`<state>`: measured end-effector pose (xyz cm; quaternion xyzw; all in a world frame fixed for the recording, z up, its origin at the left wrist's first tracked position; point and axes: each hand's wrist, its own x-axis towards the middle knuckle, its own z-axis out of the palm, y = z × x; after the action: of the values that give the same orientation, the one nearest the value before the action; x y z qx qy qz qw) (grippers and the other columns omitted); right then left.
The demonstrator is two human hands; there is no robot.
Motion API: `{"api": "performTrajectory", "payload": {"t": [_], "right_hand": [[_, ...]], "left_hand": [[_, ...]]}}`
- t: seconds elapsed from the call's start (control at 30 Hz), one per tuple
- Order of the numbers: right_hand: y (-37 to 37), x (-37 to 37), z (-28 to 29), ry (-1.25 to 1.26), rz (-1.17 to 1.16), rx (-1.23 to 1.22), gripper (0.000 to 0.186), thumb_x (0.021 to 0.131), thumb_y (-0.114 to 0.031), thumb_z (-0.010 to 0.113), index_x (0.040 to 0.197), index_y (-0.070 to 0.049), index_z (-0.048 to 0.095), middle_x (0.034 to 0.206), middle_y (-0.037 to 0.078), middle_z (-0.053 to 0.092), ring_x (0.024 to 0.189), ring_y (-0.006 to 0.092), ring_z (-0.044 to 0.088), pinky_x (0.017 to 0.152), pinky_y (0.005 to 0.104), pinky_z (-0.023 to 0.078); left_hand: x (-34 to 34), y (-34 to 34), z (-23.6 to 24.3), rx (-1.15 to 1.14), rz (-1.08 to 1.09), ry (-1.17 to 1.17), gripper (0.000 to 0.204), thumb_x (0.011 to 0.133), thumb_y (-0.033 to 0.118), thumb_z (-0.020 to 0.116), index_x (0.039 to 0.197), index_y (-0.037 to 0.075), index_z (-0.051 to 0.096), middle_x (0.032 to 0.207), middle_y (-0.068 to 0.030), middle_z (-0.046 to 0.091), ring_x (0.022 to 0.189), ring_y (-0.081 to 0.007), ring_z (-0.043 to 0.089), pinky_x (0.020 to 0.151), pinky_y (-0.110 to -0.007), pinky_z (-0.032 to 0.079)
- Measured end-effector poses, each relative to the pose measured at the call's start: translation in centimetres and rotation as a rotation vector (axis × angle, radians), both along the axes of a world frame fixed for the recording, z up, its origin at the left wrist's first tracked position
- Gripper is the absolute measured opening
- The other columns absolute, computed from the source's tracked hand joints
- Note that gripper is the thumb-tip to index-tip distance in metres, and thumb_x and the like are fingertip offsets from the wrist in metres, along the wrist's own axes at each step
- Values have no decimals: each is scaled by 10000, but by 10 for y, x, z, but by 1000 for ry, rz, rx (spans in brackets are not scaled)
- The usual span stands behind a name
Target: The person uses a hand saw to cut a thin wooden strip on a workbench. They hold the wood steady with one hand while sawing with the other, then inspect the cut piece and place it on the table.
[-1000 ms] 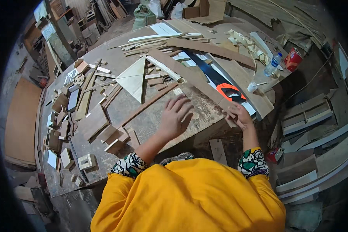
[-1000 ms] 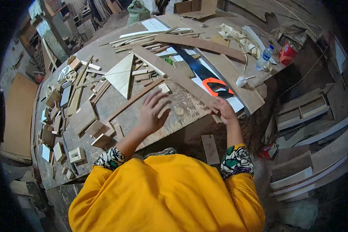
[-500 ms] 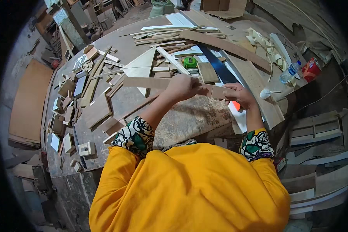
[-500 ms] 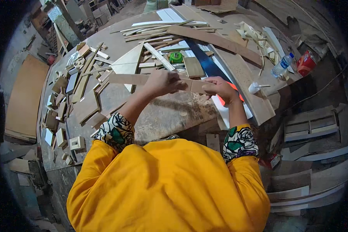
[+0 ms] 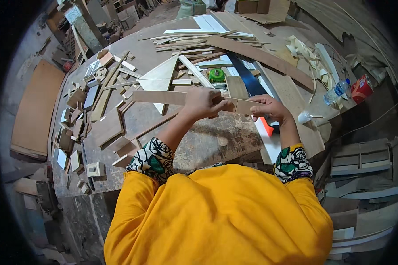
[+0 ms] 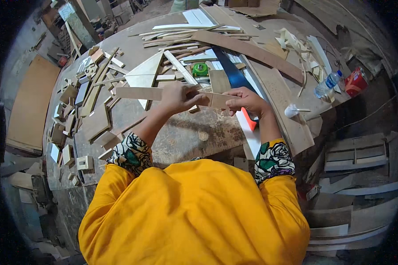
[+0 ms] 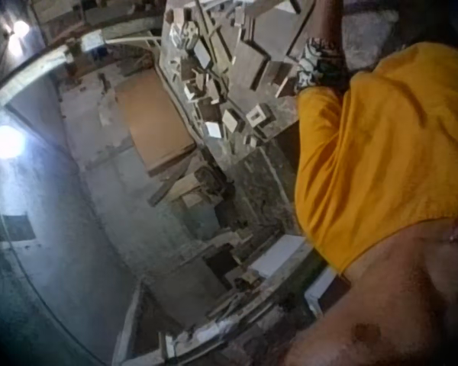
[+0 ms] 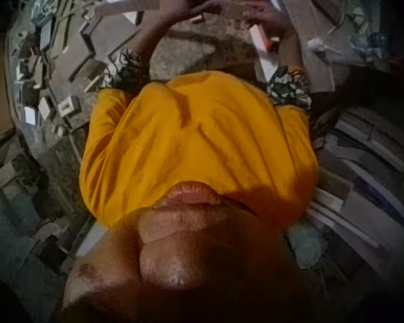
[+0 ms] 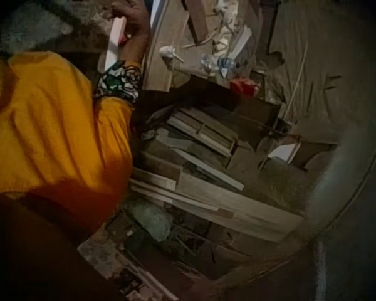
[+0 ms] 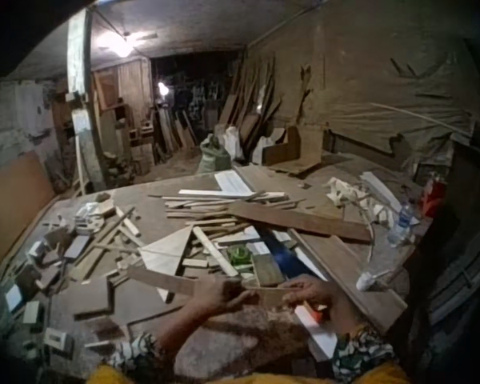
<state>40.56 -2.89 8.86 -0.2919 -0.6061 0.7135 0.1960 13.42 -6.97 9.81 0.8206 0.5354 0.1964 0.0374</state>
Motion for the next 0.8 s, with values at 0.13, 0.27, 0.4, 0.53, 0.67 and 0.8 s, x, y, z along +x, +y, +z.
{"api": "performTrajectory", "payload": {"t": [0.13, 0.27, 0.4, 0.53, 0.67, 0.8], "right_hand": [[12, -7, -3, -35, 0, 5, 428, 771, -172, 712, 1111, 61, 599, 844, 79, 647, 640, 125, 613, 608, 245, 528], [33, -2, -8, -81, 87, 53, 417, 782, -172, 697, 1120, 53, 603, 848, 76, 661, 656, 120, 628, 617, 242, 538], [47, 4, -8, -122, 108, 90, 398, 775, -194, 704, 1088, 38, 625, 830, 67, 663, 642, 109, 617, 608, 241, 521], [57, 0, -7, -73, 48, 17, 371, 845, -306, 639, 1027, 16, 649, 820, 53, 661, 673, 119, 624, 646, 253, 511], [94, -20, -46, 77, -276, -82, 419, 898, -441, 550, 933, -39, 664, 831, 57, 662, 720, 133, 631, 687, 285, 504], [127, -77, -89, -295, -246, 118, 310, 866, -335, 591, 871, -38, 680, 784, 72, 667, 689, 161, 632, 655, 313, 498]], "left_hand": [[5, 0, -4, -81, 78, -56, 401, 803, 474, 601, 725, 86, 663, 630, -114, 626, 613, -313, 623, 567, -416, 489], [21, -8, -6, -44, 48, -51, 330, 806, 400, 616, 755, 75, 646, 676, -127, 634, 622, -321, 616, 586, -414, 488], [34, -13, -13, 183, -45, -204, 266, 782, 361, 654, 793, 97, 624, 713, -90, 627, 613, -299, 615, 571, -407, 485], [30, -11, -12, 177, -12, -161, 283, 778, 381, 654, 784, 101, 615, 692, -69, 609, 612, -283, 618, 556, -406, 484], [6, 0, 18, 40, 173, -80, 212, 764, 346, 704, 783, 138, 665, 695, -22, 648, 618, -218, 633, 553, -336, 495], [-33, 15, 55, 97, 397, -198, 384, 771, 472, 701, 750, 89, 682, 602, -54, 627, 503, -150, 585, 494, -289, 446]]}}
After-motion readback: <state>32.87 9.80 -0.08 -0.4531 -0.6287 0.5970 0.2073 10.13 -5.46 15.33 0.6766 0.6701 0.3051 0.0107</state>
